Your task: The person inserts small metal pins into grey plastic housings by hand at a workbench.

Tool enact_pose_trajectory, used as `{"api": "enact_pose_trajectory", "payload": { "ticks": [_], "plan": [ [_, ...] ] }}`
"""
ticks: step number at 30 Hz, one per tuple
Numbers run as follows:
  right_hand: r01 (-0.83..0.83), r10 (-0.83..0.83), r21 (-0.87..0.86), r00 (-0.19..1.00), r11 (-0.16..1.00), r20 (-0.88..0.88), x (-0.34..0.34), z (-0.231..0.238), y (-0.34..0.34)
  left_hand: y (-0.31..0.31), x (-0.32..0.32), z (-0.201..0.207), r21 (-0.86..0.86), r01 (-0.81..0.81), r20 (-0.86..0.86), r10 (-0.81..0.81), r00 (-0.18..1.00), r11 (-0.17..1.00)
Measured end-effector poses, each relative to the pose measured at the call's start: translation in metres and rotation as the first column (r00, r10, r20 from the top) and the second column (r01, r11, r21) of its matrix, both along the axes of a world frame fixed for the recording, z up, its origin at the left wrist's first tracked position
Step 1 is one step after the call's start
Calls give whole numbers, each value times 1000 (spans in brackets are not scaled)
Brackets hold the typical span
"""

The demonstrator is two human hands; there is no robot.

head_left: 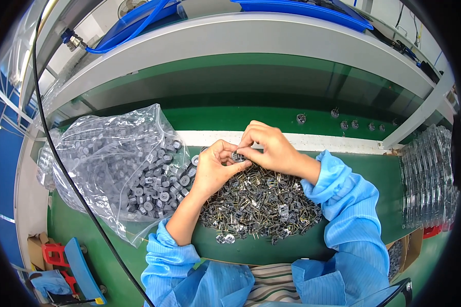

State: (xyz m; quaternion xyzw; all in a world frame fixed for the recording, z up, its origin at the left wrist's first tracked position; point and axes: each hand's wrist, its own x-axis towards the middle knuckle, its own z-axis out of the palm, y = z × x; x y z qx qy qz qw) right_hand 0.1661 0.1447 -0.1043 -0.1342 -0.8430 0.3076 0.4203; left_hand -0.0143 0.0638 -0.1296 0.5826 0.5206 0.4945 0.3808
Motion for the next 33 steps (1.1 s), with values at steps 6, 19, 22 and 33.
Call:
{"api": "enact_pose_trajectory", "payload": {
  "ticks": [6, 19, 22, 33],
  "plan": [
    [58, -67, 190, 997, 980, 42, -2, -1, -5, -1, 1, -1, -42, -28, 37, 29, 999, 999],
    [44, -7, -459, 997, 887, 81, 3, -2, 3, -7, 12, 10, 504, -81, -428, 330, 841, 860],
    [352, -403, 221, 876, 910, 265, 23, -20, 47, -6, 13, 4, 533, -83, -502, 395, 769, 842],
    [599, -689, 408, 717, 689, 109, 108, -45, 90, -3, 9, 0, 336, -148, -355, 271, 895, 930]
  ]
}}
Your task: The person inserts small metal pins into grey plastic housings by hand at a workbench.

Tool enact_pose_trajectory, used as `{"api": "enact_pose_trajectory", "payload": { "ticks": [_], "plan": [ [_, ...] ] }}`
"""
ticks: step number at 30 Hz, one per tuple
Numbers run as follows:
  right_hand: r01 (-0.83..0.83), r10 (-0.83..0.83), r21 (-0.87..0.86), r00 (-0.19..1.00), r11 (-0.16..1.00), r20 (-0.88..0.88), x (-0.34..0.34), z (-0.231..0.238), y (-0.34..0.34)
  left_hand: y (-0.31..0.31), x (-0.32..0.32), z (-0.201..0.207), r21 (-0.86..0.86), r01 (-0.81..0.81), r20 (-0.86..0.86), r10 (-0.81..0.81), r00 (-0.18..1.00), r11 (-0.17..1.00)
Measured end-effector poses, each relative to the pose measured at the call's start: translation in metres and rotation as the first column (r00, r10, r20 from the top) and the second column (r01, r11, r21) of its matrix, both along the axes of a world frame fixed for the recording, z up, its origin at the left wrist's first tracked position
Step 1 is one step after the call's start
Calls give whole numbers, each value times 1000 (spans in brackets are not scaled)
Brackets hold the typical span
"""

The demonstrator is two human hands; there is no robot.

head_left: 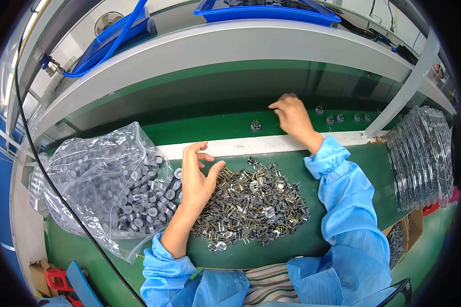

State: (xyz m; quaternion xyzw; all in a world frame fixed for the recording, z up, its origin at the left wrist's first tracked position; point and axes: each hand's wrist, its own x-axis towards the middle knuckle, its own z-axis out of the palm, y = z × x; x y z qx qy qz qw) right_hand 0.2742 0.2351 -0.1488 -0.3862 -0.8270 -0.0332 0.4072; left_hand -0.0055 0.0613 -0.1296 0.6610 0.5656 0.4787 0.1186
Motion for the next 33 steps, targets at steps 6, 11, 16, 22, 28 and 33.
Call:
{"api": "enact_pose_trajectory", "payload": {
  "ticks": [6, 11, 16, 22, 28, 33],
  "plan": [
    [69, -71, -102, 997, 992, -11, 51, -9, -17, -1, 2, 4, 12, 39, -3, -39, 999, 999],
    [71, -64, -66, 993, 995, 103, 51, -10, -12, -3, 5, 6, -28, 53, -23, -53, 998, 998],
    [75, -65, -40, 977, 996, 205, 50, -14, -11, -5, 4, 5, -127, 93, 35, -90, 995, 987],
    [98, -95, -17, 988, 995, 119, 55, -14, -17, -3, 3, 4, -105, 106, 70, -99, 993, 989],
    [155, -153, -43, 987, 987, 45, 67, -12, -11, 1, -13, 9, -47, 43, 65, -40, 997, 998],
    [150, -238, -538, 966, 830, -97, 71, -29, -1, 2, -12, 9, -50, 32, 73, -29, 997, 998]
  ]
}}
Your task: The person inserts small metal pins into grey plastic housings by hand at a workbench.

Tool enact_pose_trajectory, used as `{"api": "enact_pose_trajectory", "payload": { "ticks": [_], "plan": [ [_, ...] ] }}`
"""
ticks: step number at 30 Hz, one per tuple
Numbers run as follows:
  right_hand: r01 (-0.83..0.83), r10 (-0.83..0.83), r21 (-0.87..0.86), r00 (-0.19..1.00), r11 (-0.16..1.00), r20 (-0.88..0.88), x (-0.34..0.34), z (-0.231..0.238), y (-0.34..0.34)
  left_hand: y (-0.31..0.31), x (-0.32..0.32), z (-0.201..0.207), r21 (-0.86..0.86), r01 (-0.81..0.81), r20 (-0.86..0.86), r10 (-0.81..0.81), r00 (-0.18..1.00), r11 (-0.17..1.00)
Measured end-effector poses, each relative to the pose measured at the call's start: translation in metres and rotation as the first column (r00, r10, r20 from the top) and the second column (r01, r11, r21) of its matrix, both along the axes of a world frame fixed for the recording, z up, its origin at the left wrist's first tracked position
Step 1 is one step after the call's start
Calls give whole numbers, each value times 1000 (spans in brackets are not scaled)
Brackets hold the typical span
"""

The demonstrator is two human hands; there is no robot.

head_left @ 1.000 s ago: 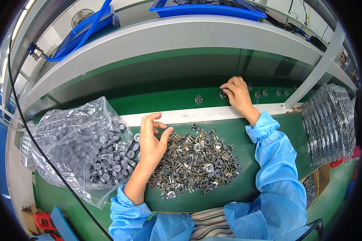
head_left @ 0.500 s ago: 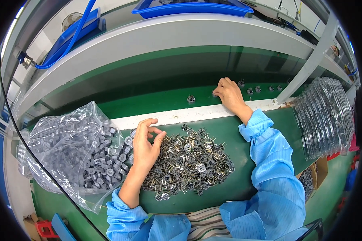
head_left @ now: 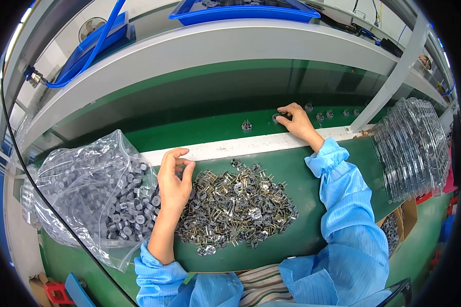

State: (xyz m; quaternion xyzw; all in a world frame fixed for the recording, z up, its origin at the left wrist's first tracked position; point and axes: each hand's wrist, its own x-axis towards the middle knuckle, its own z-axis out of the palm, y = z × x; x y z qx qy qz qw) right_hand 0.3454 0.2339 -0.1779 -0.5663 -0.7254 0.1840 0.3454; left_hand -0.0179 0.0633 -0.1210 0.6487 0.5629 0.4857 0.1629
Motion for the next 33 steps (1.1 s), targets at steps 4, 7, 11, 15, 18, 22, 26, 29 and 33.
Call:
{"api": "enact_pose_trajectory", "payload": {
  "ticks": [4, 7, 11, 15, 18, 22, 26, 29, 33],
  "plan": [
    [-132, 119, 78, 981, 988, 152, -2, 4, -1, 2, 2, -4, -18, 18, 8, -17, 1000, 1000],
    [-139, 140, -37, 990, 990, 23, -14, 12, -7, 4, 2, -8, 4, 28, -21, -28, 999, 1000],
    [-130, 81, -196, 967, 972, -243, -46, 37, -25, -2, 12, -3, 1, 140, 99, -140, 985, 990],
    [-546, 249, -310, 722, 778, -645, -96, 93, -88, -22, 30, 15, 38, 341, 202, -342, 918, 939],
    [-641, 273, -362, 675, 677, -686, -115, 92, -111, -18, 38, 13, 125, 392, 113, -405, 907, 912],
    [-764, 354, -251, 529, 594, -771, -124, 85, -134, -24, 37, 12, 186, 342, -46, -339, 940, 921],
    [-753, 364, -269, 557, 601, -747, -127, 102, -142, -25, 36, 15, 247, 294, -70, -286, 956, 923],
    [-758, 400, -259, 563, 599, -723, -126, 101, -144, -27, 39, 18, 261, 292, -104, -273, 956, 920],
    [-782, 473, -122, 484, 611, -736, -129, 82, -143, -28, 42, 20, 266, 315, -178, -275, 945, 911]
  ]
}}
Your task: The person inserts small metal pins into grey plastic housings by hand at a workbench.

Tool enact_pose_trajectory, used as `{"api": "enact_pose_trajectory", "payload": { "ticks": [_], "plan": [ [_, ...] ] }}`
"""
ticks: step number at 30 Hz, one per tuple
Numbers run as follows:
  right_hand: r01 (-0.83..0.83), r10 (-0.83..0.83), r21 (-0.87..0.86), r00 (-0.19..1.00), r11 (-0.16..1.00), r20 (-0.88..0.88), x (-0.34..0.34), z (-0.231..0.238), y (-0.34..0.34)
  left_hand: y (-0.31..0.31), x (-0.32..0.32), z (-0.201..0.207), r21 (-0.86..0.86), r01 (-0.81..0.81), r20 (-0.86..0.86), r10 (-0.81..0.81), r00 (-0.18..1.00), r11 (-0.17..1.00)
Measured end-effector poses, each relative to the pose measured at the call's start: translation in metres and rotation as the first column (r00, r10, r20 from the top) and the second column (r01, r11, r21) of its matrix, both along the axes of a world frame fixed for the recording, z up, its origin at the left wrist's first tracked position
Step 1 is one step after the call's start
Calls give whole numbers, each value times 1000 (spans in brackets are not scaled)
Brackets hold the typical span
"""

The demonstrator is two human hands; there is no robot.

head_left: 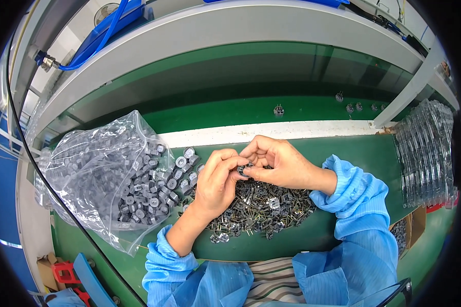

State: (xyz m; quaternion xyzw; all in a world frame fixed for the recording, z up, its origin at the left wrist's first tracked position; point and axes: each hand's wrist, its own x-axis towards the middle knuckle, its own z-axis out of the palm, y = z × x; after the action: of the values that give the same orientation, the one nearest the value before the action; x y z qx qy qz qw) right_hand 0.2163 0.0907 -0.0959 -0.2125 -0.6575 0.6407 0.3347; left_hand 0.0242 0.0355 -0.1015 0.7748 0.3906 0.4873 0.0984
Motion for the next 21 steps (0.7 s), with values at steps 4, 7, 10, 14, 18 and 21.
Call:
{"api": "enact_pose_trajectory", "payload": {
  "ticks": [4, 7, 10, 14, 18, 21],
  "plan": [
    [70, -84, 182, 994, 981, 66, -3, 2, -5, -3, 3, -2, 9, -35, -8, 35, 999, 999],
    [69, -89, 191, 992, 979, 95, -2, 10, -7, -3, 4, -3, -3, -68, 6, 68, 998, 998],
    [75, -99, 194, 988, 978, 118, -1, 13, -7, 0, 1, -5, 20, -49, -10, 49, 999, 999],
    [81, -120, 229, 980, 970, 160, -2, 13, -6, -2, 4, -5, -20, -90, 30, 91, 995, 996],
    [88, -109, 215, 990, 973, 90, -4, -2, -3, -1, 4, -5, 4, -80, -3, 80, 997, 997],
    [65, -83, 213, 993, 975, 78, -5, -5, -2, -2, 4, -5, -10, -57, -7, 57, 998, 998]
  ]
}}
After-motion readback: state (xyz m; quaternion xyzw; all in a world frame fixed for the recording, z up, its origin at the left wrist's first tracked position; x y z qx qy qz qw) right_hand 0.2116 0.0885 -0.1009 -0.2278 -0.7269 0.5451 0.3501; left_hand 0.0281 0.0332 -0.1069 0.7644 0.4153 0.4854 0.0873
